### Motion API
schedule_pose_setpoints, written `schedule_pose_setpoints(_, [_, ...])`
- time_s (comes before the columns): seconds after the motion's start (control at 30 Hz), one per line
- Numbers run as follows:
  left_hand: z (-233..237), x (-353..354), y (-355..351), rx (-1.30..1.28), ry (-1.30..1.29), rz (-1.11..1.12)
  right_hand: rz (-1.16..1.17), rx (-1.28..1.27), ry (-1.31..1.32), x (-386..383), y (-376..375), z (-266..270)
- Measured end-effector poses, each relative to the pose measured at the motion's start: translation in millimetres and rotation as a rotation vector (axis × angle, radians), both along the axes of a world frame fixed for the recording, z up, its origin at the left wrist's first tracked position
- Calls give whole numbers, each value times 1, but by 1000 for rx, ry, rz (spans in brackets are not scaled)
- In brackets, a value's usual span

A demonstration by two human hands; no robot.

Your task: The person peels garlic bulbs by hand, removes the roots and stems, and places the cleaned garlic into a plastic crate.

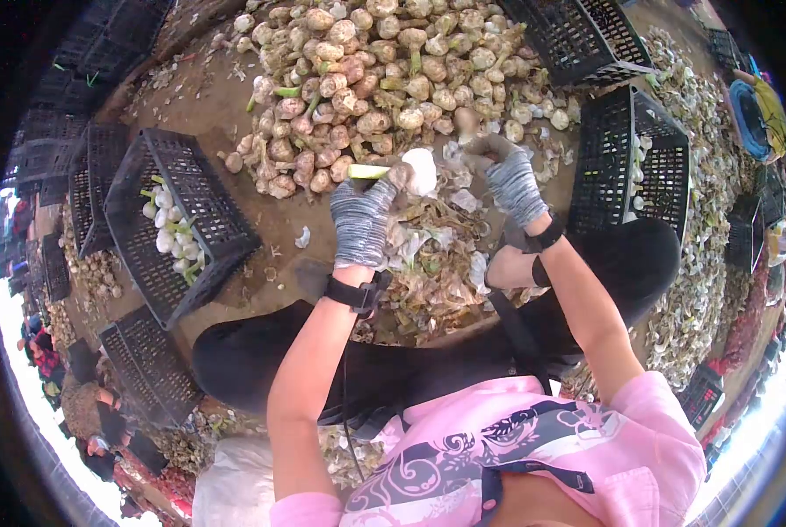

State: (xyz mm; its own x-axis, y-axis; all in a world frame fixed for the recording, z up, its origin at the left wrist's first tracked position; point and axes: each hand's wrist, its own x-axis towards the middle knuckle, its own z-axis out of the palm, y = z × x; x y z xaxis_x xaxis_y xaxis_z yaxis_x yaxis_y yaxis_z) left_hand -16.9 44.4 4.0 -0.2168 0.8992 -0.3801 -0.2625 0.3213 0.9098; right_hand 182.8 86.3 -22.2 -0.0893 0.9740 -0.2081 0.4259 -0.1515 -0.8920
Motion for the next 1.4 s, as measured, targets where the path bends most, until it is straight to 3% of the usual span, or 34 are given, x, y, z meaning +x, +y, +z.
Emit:
schedule_pose_setpoints(0.13, [-5, -1, 1, -83, -108, 39, 79, -8, 68, -1, -15, -9])
schedule_pose_setpoints(0.2, [-6, 1, 1, -78, -145, 55, 90, -58, 252, -19, -22, 8])
schedule_pose_setpoints(0.27, [-7, 1, 0, -74, -180, 69, 170, 64, 247, -23, -26, -1])
schedule_pose_setpoints(0.33, [-8, 1, 1, -91, -181, 92, 95, -363, 725, -26, -32, 9])
schedule_pose_setpoints(0.37, [-7, 0, 1, -92, -180, 93, -36, -402, 947, -25, -28, 17])
schedule_pose_setpoints(0.4, [-5, -2, 0, -156, -256, 97, -33, -407, 947, -20, -22, 15])
schedule_pose_setpoints(0.47, [-8, -6, -1, -219, -334, 103, -349, -595, 1641, -5, -5, 13])
schedule_pose_setpoints(0.53, [-18, -11, -1, -249, -410, 101, -314, -514, 1645, -1, -1, 14])
schedule_pose_setpoints(0.6, [-17, -10, -1, -267, -408, 111, -144, -277, 921, -10, -7, 20])
schedule_pose_setpoints(0.63, [-17, -10, -1, -288, -405, 121, -63, -236, 715, -17, -16, 33])
schedule_pose_setpoints(0.67, [-19, -10, -1, -290, -404, 121, -64, -238, 716, -27, -20, 28])
schedule_pose_setpoints(0.73, [-22, -8, -3, -264, -339, 115, 166, 359, 177, -43, -27, 14])
schedule_pose_setpoints(0.8, [-20, -10, -2, -228, -349, 69, 148, 442, 204, -47, -24, 14])
schedule_pose_setpoints(0.87, [-20, -11, -3, -194, -359, 25, -145, -53, 671, -37, -14, 9])
schedule_pose_setpoints(0.93, [-20, -10, -2, -23, -522, -58, -506, -246, 985, -24, -2, -18])
schedule_pose_setpoints(1.03, [-18, -17, 1, -69, -600, 28, -312, -291, 936, -4, -5, -84])
schedule_pose_setpoints(1.1, [-16, -25, 3, -157, -755, 118, 133, -174, 240, 3, -12, -113])
schedule_pose_setpoints(1.13, [-13, -30, 6, -230, -739, 232, 127, -173, 238, 6, -13, -128])
schedule_pose_setpoints(1.2, [-7, -50, 3, -181, -654, 308, 498, -60, -495, 13, -7, -167])
schedule_pose_setpoints(1.23, [-11, -68, 5, -133, -761, 362, 676, 1, -866, 17, -2, -186])
schedule_pose_setpoints(1.27, [-17, -92, 8, -83, -868, 415, 673, 2, -867, 25, 7, -207])
schedule_pose_setpoints(1.33, [-28, -145, 6, 80, -620, 587, 119, -124, -483, 46, 23, -241])
schedule_pose_setpoints(1.37, [-25, -166, 2, 80, -620, 584, -53, -98, -484, 56, 27, -231])
schedule_pose_setpoints(1.4, [-17, -185, -3, 211, -648, 708, -57, -100, -484, 60, 35, -226])
